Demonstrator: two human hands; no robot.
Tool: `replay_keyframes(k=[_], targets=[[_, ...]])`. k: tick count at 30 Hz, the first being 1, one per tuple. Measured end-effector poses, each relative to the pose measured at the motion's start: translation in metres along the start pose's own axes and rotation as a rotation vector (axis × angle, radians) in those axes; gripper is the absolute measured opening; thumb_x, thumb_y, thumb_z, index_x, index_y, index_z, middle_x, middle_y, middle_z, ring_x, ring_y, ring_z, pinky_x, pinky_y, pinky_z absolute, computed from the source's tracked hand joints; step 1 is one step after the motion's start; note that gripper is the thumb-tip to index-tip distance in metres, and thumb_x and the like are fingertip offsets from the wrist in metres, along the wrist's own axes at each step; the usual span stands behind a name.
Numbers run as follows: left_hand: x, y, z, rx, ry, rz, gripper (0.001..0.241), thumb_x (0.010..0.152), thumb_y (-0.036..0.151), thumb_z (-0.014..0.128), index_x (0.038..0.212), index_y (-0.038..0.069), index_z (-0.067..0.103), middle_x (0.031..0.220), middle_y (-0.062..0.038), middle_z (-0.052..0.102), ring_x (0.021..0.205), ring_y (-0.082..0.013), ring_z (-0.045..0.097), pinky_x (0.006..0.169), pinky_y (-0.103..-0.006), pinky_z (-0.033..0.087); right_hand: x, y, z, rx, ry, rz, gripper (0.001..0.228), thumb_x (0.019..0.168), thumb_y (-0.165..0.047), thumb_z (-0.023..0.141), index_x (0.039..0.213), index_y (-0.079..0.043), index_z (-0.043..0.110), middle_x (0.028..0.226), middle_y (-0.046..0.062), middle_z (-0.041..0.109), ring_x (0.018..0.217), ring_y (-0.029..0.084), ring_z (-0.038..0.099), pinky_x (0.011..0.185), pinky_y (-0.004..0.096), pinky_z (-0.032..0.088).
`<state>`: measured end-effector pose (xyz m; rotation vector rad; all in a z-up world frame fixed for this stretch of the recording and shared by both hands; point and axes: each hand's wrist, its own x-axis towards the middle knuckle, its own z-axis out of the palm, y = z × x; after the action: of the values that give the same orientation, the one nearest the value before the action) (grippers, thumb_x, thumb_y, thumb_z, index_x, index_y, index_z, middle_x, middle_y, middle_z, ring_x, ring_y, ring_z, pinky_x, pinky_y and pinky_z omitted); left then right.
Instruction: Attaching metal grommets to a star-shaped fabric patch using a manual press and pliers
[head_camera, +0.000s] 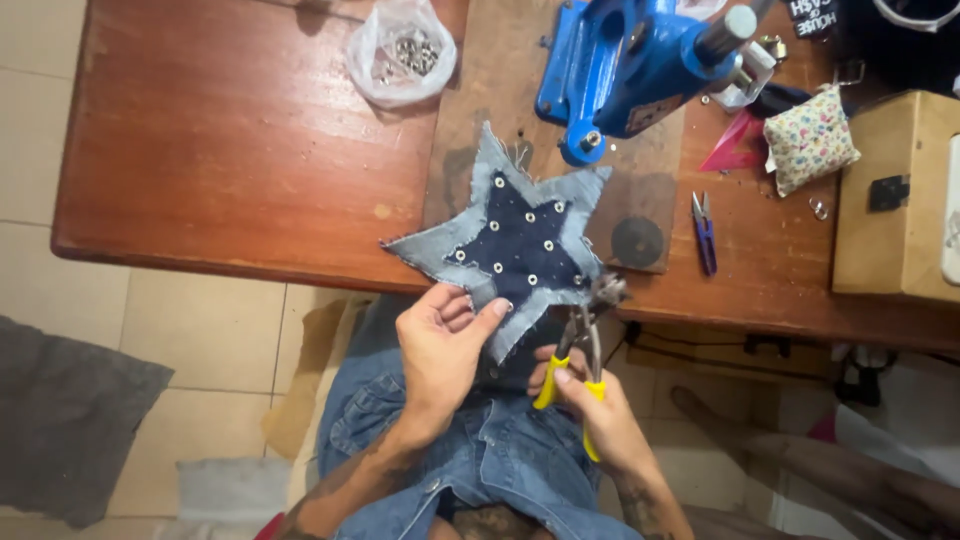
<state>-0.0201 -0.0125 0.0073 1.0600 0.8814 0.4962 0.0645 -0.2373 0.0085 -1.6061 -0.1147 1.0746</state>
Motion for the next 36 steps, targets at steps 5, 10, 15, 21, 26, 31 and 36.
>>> replay_keyframes(k=[5, 10, 15, 21, 26, 31, 36], targets=[[0.003, 0.004, 0.007, 0.044, 0.013, -0.005, 0.03, 0.098, 0.011, 0.105, 0.095, 0.011, 0.075, 0.088, 0.004, 0.07, 0.088, -0.0032, 0.069, 0.087, -0.0223, 0.066, -0.02, -0.018, -0.007, 0.069, 0.042, 0.078, 0.057, 0.109, -0.028, 0.072, 0.152, 0.008, 0.076, 0.119, 0.022, 0.088, 0.11, 0.034, 0.087, 0.105, 0.049, 0.071], [0.01, 0.011, 0.017, 0.076, -0.051, 0.015, 0.024, 0.1, 0.013, 0.102, 0.1, 0.011, 0.078, 0.092, 0.004, 0.073, 0.093, -0.005, 0.071, 0.092, -0.0249, 0.069, -0.018, -0.013, -0.014, -0.162, -0.086, 0.038, 0.05, 0.111, -0.031, 0.075, 0.15, -0.001, 0.082, 0.12, 0.012, 0.093, 0.112, 0.024, 0.089, 0.104, 0.042, 0.07], [0.017, 0.01, 0.024, 0.161, -0.141, -0.011, 0.022, 0.094, 0.016, 0.103, 0.107, 0.009, 0.087, 0.1, 0.0, 0.089, 0.099, -0.006, 0.084, 0.097, -0.0268, 0.078, -0.001, -0.015, -0.033, -0.298, -0.145, 0.006, 0.045, 0.111, -0.039, 0.075, 0.136, -0.004, 0.089, 0.118, 0.008, 0.096, 0.106, 0.02, 0.09, 0.102, 0.036, 0.071], [0.025, 0.024, 0.027, 0.475, -0.212, 0.143, 0.041, 0.104, 0.022, 0.097, 0.083, 0.016, 0.063, 0.081, 0.01, 0.067, 0.085, 0.0022, 0.07, 0.08, -0.0254, 0.074, 0.021, -0.021, -0.067, -0.406, -0.241, -0.002, 0.044, 0.112, -0.033, 0.077, 0.143, -0.003, 0.087, 0.118, 0.006, 0.097, 0.102, 0.019, 0.089, 0.1, 0.036, 0.072], [0.028, 0.042, 0.029, 0.551, -0.253, 0.224, 0.028, 0.105, 0.025, 0.092, 0.089, 0.012, 0.072, 0.08, 0.003, 0.075, 0.082, -0.0028, 0.07, 0.087, -0.0326, 0.076, 0.032, -0.035, -0.069, -0.506, -0.257, 0.01, 0.037, 0.113, -0.034, 0.075, 0.123, -0.005, 0.095, 0.127, 0.005, 0.096, 0.102, 0.018, 0.088, 0.102, 0.036, 0.071], [0.032, 0.037, 0.029, 0.534, -0.253, 0.198, 0.036, 0.105, 0.025, 0.093, 0.085, 0.013, 0.065, 0.078, 0.006, 0.061, 0.084, 0.0008, 0.063, 0.082, -0.031, 0.073, 0.035, -0.047, -0.068, -0.572, -0.272, 0.021, 0.039, 0.114, -0.039, 0.073, 0.117, -0.008, 0.095, 0.12, 0.003, 0.097, 0.098, 0.015, 0.088, 0.098, 0.033, 0.07], [0.036, 0.034, 0.03, 0.505, -0.269, 0.171, 0.024, 0.104, 0.024, 0.094, 0.093, 0.012, 0.077, 0.083, 0.008, 0.072, 0.091, 0.0024, 0.071, 0.088, -0.0288, 0.076, 0.037, -0.052, -0.068, -0.612, -0.29, -0.013, 0.041, 0.114, -0.044, 0.07, 0.11, -0.011, 0.094, 0.133, 0.002, 0.097, 0.107, 0.014, 0.088, 0.102, 0.033, 0.067]])
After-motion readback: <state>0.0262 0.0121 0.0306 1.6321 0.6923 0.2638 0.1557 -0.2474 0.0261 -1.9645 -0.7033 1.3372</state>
